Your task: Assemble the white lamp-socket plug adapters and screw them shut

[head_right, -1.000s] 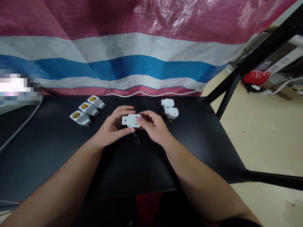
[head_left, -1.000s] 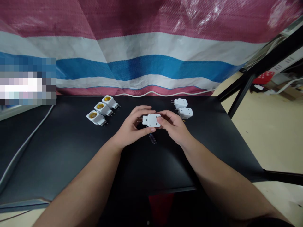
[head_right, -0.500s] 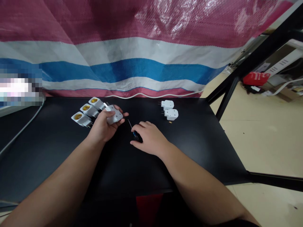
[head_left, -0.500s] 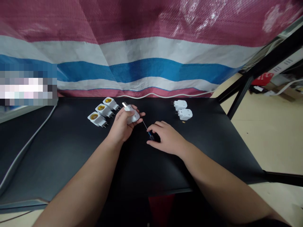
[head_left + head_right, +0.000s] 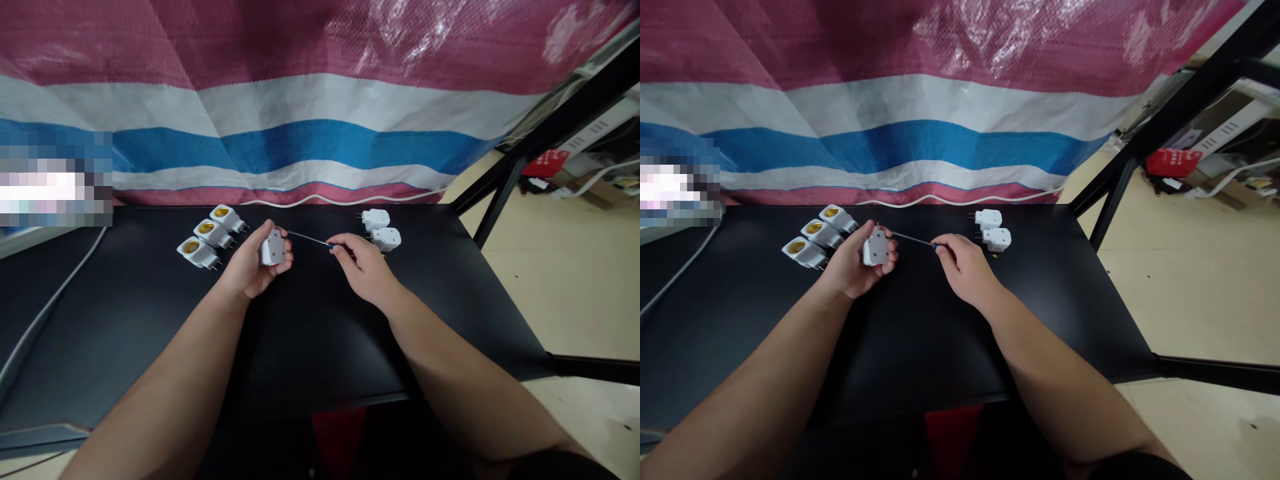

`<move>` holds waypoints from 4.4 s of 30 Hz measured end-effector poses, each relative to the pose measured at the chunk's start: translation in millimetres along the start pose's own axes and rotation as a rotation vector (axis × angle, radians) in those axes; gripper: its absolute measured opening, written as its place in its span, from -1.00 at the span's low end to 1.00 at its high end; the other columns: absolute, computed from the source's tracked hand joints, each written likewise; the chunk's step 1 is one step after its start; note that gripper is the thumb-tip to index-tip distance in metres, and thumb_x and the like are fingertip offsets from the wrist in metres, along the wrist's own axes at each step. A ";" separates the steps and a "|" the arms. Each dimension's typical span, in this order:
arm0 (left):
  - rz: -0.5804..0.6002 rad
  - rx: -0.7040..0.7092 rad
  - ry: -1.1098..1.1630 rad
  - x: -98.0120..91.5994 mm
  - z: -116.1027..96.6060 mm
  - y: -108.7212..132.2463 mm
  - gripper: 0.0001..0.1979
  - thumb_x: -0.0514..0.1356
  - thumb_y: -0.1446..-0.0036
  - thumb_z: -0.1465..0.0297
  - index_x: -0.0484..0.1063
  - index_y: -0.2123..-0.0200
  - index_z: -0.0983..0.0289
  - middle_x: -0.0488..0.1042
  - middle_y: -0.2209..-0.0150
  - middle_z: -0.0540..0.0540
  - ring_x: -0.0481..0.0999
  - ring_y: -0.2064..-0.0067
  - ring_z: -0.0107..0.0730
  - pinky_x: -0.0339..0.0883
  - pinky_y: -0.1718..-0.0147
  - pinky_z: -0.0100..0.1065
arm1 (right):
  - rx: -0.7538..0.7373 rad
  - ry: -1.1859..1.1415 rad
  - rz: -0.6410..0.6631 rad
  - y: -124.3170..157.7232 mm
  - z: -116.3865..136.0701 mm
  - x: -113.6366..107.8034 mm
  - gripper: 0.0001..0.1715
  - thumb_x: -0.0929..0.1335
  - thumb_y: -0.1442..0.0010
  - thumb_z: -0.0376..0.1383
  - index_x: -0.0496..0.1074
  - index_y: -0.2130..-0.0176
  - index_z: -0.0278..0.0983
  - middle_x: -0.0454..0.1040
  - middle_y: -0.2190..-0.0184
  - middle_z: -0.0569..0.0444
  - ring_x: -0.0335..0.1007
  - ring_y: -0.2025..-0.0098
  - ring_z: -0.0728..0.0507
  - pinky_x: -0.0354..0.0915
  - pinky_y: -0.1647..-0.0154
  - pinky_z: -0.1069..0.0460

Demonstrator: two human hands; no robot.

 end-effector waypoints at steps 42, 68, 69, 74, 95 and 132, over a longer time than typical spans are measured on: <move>0.177 0.241 -0.372 15.0 -0.6 6.3 -0.63 0.53 -0.14 0.13 0.53 0.28 0.27 0.54 0.39 0.02 0.66 0.32 -0.32 0.61 0.42 -0.39 | 0.157 -0.150 0.148 -1.5 -20.0 0.1 -0.67 0.40 -0.46 0.00 0.47 0.13 -0.20 0.43 0.43 0.16 0.32 0.40 -0.08 0.22 0.30 -0.04; 0.137 0.282 -0.432 14.1 -4.1 3.8 -0.68 0.52 -0.08 0.21 0.50 0.35 0.25 0.47 0.50 -0.02 0.47 0.52 -0.44 0.42 0.59 -0.43 | 0.180 -0.200 0.199 0.4 -23.2 5.4 -0.64 0.37 -0.48 0.06 0.40 0.10 -0.17 0.44 0.35 0.14 0.34 0.36 -0.08 0.27 0.27 -0.04; 0.130 0.279 -0.428 13.0 -3.9 3.1 -0.68 0.52 -0.07 0.21 0.50 0.34 0.25 0.47 0.51 -0.02 0.47 0.53 -0.44 0.41 0.59 -0.43 | 0.161 -0.216 0.197 0.2 -22.2 4.9 -0.67 0.40 -0.46 0.02 0.39 0.06 -0.16 0.43 0.34 0.15 0.33 0.36 -0.08 0.27 0.27 -0.03; 0.169 0.285 -0.494 15.7 -2.3 3.1 -0.70 0.53 -0.07 0.26 0.50 0.33 0.25 0.49 0.54 -0.02 0.45 0.56 -0.46 0.40 0.58 -0.45 | 0.231 -0.153 0.141 -0.7 -28.4 1.7 -0.46 0.31 -0.50 0.15 0.37 0.32 -0.19 0.31 0.50 0.15 0.28 0.41 -0.09 0.18 0.37 -0.03; 0.102 0.280 -0.402 9.7 -4.1 1.8 -0.76 0.48 -0.07 0.28 0.50 0.34 0.23 0.47 0.53 -0.02 0.48 0.54 -0.42 0.40 0.60 -0.43 | 0.201 -0.250 0.248 1.1 -31.4 10.9 -0.59 0.33 -0.49 0.13 0.34 0.13 -0.13 0.32 0.41 0.17 0.24 0.40 -0.09 0.22 0.37 -0.02; 0.076 0.307 -0.474 13.4 -4.5 4.7 -0.76 0.48 -0.04 0.29 0.51 0.36 0.25 0.46 0.54 -0.02 0.47 0.54 -0.44 0.45 0.58 -0.43 | 0.210 -0.274 0.207 -0.2 -36.2 6.7 -0.71 0.37 -0.47 -0.01 0.37 0.02 -0.14 0.41 0.31 0.11 0.35 0.30 -0.11 0.29 0.25 -0.06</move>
Point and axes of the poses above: each hand's wrist, its own y-axis away from the middle knuckle, its own x-axis out of the palm, z = x × y, the point moved 8 cm from there along -y, towards the middle knuckle
